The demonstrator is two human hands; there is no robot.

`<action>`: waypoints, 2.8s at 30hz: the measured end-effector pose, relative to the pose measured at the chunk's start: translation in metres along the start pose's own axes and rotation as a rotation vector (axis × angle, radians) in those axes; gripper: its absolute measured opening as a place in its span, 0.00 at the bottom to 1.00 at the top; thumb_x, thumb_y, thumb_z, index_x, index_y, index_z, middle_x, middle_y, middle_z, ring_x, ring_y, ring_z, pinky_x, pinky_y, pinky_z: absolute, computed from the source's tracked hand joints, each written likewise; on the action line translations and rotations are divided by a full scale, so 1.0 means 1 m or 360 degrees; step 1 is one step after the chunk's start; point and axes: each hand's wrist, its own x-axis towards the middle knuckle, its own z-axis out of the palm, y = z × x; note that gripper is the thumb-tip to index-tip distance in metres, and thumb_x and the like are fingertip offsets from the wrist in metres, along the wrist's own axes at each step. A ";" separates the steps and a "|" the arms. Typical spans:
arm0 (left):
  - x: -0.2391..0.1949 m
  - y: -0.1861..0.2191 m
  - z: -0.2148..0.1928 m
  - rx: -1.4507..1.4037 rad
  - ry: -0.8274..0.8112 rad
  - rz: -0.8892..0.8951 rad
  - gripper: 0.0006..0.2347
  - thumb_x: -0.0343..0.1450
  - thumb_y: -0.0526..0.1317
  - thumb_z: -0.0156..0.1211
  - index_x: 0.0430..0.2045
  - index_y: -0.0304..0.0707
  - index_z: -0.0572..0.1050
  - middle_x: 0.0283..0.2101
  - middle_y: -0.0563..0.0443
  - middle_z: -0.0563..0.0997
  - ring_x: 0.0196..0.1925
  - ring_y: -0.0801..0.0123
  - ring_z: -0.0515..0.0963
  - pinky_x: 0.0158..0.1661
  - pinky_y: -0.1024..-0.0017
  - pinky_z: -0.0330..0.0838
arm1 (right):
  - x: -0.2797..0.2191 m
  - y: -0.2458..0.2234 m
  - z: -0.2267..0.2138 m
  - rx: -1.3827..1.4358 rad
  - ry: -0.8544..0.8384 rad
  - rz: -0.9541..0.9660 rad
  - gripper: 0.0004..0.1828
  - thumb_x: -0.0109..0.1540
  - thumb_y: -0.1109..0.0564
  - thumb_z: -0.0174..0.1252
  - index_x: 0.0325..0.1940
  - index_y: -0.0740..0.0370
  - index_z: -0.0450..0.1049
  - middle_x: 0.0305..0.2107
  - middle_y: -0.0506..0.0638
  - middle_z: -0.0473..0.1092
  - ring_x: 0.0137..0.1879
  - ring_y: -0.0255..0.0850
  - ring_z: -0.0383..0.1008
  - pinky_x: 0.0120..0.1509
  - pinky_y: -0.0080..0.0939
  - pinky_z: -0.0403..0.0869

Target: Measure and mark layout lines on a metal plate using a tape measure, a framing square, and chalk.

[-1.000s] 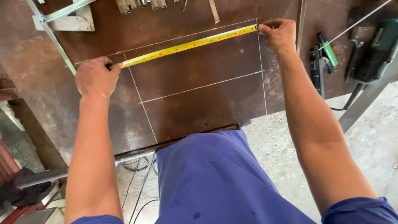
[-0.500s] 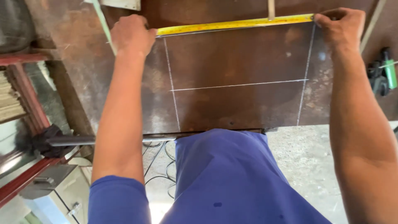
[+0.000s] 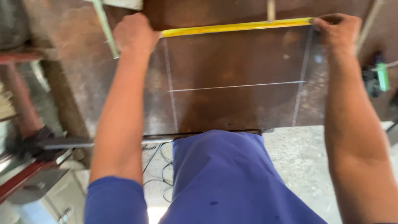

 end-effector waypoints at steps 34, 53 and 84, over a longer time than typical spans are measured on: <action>-0.007 0.006 -0.013 0.0008 -0.0176 -0.0113 0.17 0.67 0.56 0.73 0.31 0.40 0.85 0.31 0.46 0.85 0.30 0.52 0.84 0.33 0.57 0.77 | -0.114 -0.115 0.013 0.0647 -0.0415 0.0255 0.20 0.66 0.70 0.47 0.61 0.64 0.68 0.47 0.53 0.75 0.40 0.37 0.79 0.45 0.34 0.85; -0.001 0.005 -0.006 0.0029 -0.0135 -0.0100 0.19 0.66 0.57 0.72 0.32 0.37 0.84 0.29 0.44 0.85 0.27 0.55 0.84 0.31 0.59 0.76 | -0.102 -0.165 0.132 0.0151 0.0224 -0.0753 0.05 0.58 0.64 0.68 0.36 0.68 0.80 0.29 0.55 0.76 0.30 0.44 0.75 0.38 0.41 0.76; -0.005 0.006 -0.004 0.0008 -0.0092 -0.0124 0.18 0.66 0.57 0.72 0.31 0.39 0.84 0.28 0.45 0.85 0.28 0.54 0.83 0.34 0.59 0.75 | -0.100 -0.165 0.138 0.0183 0.0288 -0.0791 0.06 0.57 0.64 0.68 0.32 0.69 0.77 0.26 0.54 0.73 0.27 0.42 0.69 0.34 0.39 0.73</action>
